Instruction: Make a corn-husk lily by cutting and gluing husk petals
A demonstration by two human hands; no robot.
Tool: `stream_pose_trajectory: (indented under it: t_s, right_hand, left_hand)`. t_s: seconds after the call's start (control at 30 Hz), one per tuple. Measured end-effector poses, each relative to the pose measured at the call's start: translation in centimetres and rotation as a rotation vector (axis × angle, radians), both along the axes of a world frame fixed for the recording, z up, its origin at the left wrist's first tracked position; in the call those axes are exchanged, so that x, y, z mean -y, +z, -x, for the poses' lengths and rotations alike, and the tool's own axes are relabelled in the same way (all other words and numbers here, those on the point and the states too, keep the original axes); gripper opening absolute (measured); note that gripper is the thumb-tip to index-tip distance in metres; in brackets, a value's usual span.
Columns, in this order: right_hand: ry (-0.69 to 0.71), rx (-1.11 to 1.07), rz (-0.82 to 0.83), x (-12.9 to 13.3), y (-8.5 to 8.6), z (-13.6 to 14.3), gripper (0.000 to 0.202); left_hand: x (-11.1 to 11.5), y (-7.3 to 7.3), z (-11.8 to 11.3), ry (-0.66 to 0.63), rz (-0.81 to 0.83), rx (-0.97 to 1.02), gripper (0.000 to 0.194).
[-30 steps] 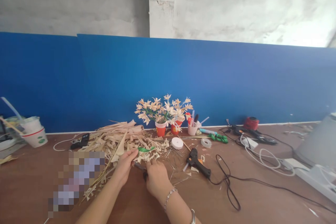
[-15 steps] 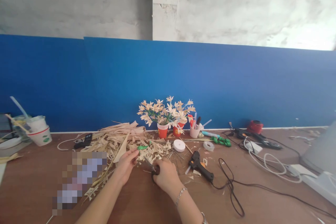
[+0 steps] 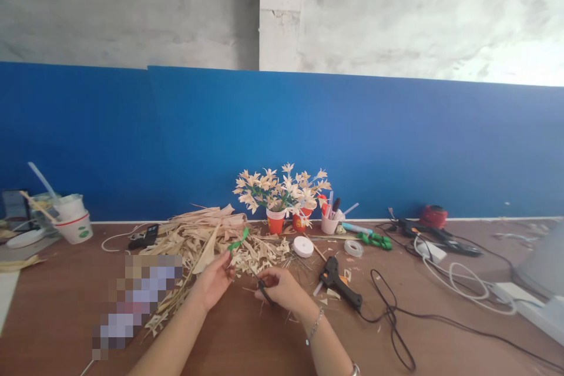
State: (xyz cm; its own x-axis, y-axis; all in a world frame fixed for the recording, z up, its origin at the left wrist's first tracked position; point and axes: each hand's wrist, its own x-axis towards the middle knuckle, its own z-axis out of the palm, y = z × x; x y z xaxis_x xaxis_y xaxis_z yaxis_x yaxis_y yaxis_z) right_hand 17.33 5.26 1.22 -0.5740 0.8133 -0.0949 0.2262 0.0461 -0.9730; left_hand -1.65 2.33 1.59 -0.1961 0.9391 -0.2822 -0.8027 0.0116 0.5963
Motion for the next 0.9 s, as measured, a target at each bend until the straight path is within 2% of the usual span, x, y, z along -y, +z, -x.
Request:
stream_pose_trajectory:
  t_s: [0.17,0.3,0.67,0.9]
  right_hand:
    - [-0.044,0.006,-0.061,-0.1,-0.8,0.4,0.044]
    - [-0.056,-0.049,-0.033,0.0,-1.2,0.9,0.046]
    - [-0.021,-0.110,0.049,0.1,-0.8,0.6,0.045]
    - [-0.001,-0.136,0.092,0.0,-1.1,0.7,0.046]
  left_hand:
    - [-0.1,-0.6,-0.2,-0.036,-0.021,-0.009,0.007]
    - [0.1,-0.6,-0.5,-0.065,-0.033,-0.014,0.008]
    - [0.3,-0.9,-0.6,-0.149,-0.059,-0.073,0.010]
    - [0.3,-1.1,-0.7,-0.152,-0.188,-0.104,0.010]
